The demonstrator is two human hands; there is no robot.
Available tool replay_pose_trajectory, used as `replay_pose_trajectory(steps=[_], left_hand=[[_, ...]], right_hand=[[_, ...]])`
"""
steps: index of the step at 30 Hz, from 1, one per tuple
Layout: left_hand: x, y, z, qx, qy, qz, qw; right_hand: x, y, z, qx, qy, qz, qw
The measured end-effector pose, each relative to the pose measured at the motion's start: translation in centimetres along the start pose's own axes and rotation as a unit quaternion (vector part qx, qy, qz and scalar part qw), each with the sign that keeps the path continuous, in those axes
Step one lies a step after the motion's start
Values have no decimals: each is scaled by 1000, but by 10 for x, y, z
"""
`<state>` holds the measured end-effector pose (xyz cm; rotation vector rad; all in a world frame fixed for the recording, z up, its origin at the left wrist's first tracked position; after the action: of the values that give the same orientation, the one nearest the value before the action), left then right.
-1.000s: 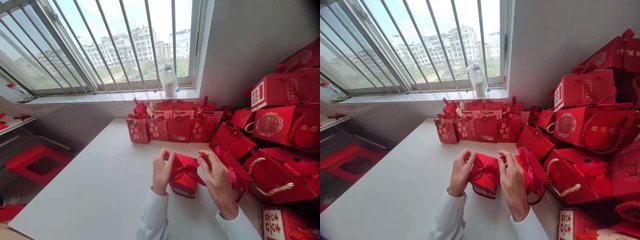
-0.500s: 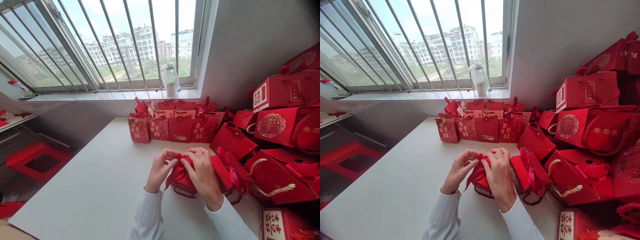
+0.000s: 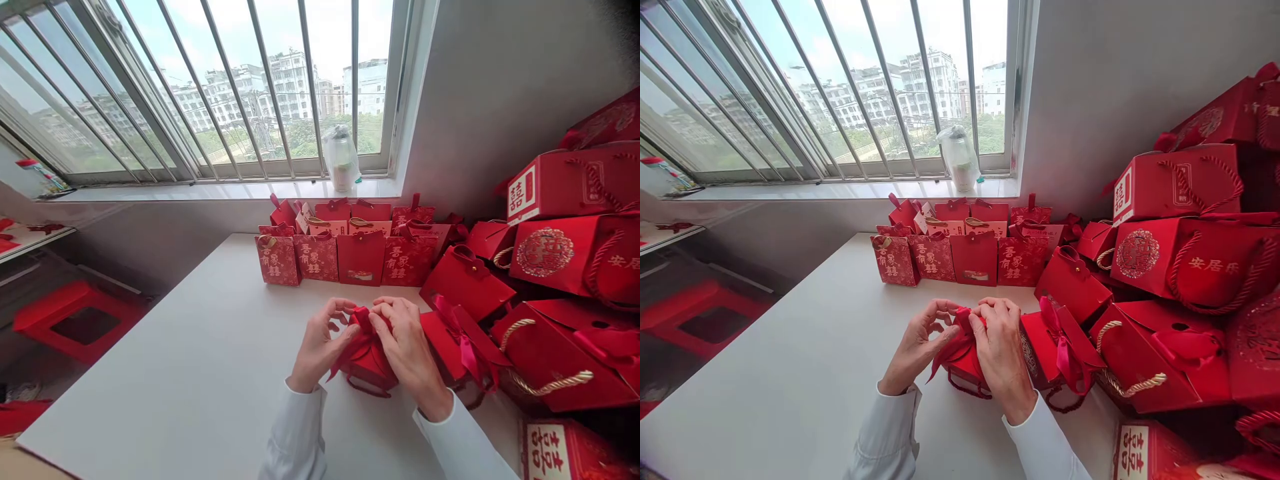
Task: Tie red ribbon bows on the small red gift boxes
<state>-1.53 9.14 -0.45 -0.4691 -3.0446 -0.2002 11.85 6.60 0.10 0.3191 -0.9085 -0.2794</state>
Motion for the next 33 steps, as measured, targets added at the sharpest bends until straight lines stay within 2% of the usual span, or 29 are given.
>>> replay_pose_trajectory(steps=[4,7,13,15,18,20,25,33], left_hand=[[-3,1,-6,-34,44,-28,998],[-6,2,-9,-67,106,-24,992],[-8,3,-11,-96,136,-27,986],[-8,4,-12,-105,140,-46,984],[-3,5,-11,-97,128,-107,981],[0,4,-9,-85,120,-128,981],[0,0,0,-57,103,-149,982],[-3,2,13,-16,72,-149,986]], right_hand=[[-2,-1,0,12,-10,-6,1000],[-4,-2,-2,15,-15,-6,1000],[-7,-3,-1,21,-4,4,1000],[-6,-2,1,29,1,10,1000],[1,-1,0,31,10,8,999],[7,-2,-8,6,12,1,1000],[12,-10,-27,-59,18,13,998],[14,-12,-26,-81,27,10,996]])
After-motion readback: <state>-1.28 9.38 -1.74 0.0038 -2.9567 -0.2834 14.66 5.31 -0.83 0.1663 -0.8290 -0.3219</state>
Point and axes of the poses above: each hand's wrist, its own y-axis towards the middle knuckle, its own x-axis out of the back of the hand, z = x × y, the point moved 7 cm from there along y, towards the middle knuckle, and after that the axes turned 15 degrees about -y, right-handed, at the moved point
